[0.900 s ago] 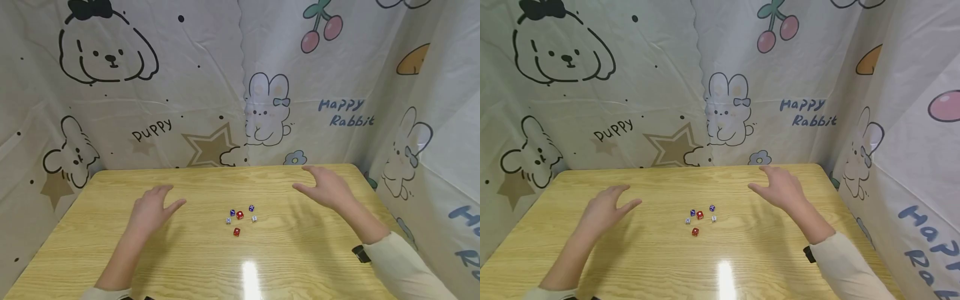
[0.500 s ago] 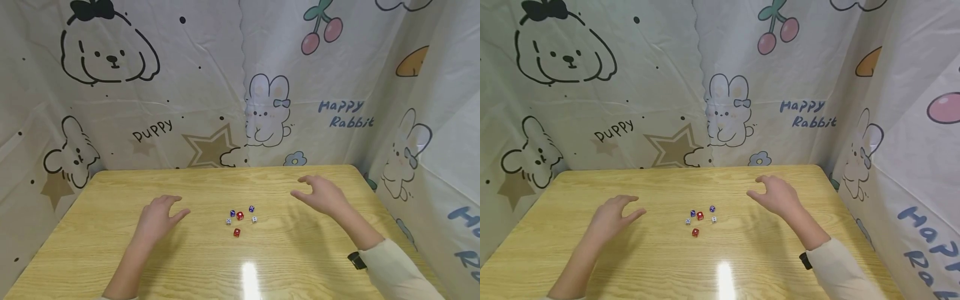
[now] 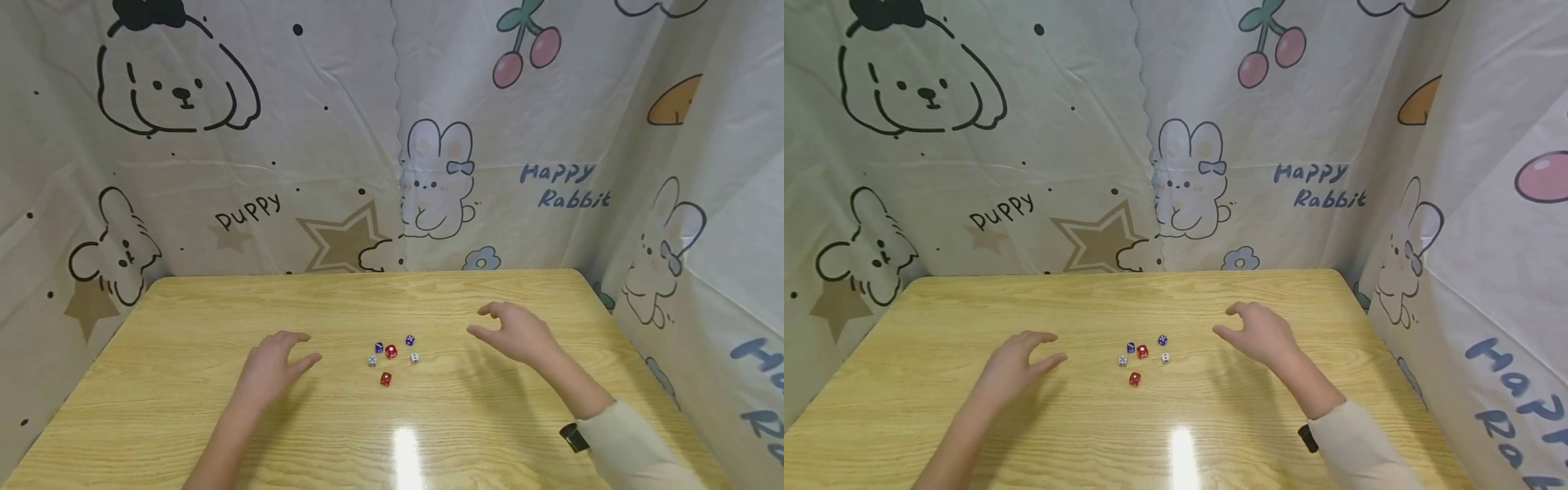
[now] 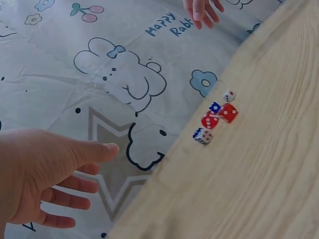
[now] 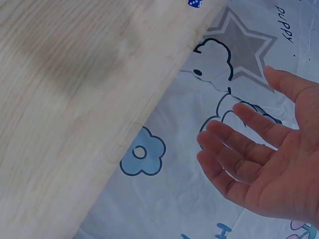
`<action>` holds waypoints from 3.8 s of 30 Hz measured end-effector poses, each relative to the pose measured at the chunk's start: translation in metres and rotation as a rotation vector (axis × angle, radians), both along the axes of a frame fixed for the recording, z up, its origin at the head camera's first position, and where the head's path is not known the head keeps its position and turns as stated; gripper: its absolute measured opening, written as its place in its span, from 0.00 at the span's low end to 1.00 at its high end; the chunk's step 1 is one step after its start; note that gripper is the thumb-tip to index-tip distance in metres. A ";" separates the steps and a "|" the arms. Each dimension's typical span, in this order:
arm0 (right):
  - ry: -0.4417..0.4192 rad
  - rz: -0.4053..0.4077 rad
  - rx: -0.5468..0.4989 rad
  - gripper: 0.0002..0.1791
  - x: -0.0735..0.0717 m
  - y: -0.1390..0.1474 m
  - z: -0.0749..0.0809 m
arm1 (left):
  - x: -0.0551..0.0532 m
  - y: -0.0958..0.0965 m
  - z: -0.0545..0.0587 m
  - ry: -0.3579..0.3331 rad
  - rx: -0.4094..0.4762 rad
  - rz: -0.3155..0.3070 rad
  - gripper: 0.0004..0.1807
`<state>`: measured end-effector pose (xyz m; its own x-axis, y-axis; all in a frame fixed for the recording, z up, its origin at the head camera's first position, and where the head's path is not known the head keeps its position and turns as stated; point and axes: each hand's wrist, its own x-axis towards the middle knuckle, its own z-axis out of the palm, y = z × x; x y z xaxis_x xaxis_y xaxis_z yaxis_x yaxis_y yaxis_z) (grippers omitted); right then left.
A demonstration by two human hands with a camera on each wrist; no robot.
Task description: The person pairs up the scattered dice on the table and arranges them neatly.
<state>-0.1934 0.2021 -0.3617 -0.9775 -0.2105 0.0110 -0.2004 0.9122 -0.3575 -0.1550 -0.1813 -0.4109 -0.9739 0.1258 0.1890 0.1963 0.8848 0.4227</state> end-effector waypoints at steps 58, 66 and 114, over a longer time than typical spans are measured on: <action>-0.086 0.042 -0.093 0.17 0.014 -0.042 -0.059 | -0.007 0.073 -0.057 -0.069 0.148 -0.185 0.14; -0.097 0.039 -0.118 0.17 0.015 -0.045 -0.061 | -0.010 0.079 -0.059 -0.054 0.145 -0.210 0.12; -0.095 0.059 -0.109 0.16 0.025 -0.049 -0.062 | 0.003 0.094 -0.058 -0.058 0.124 -0.241 0.10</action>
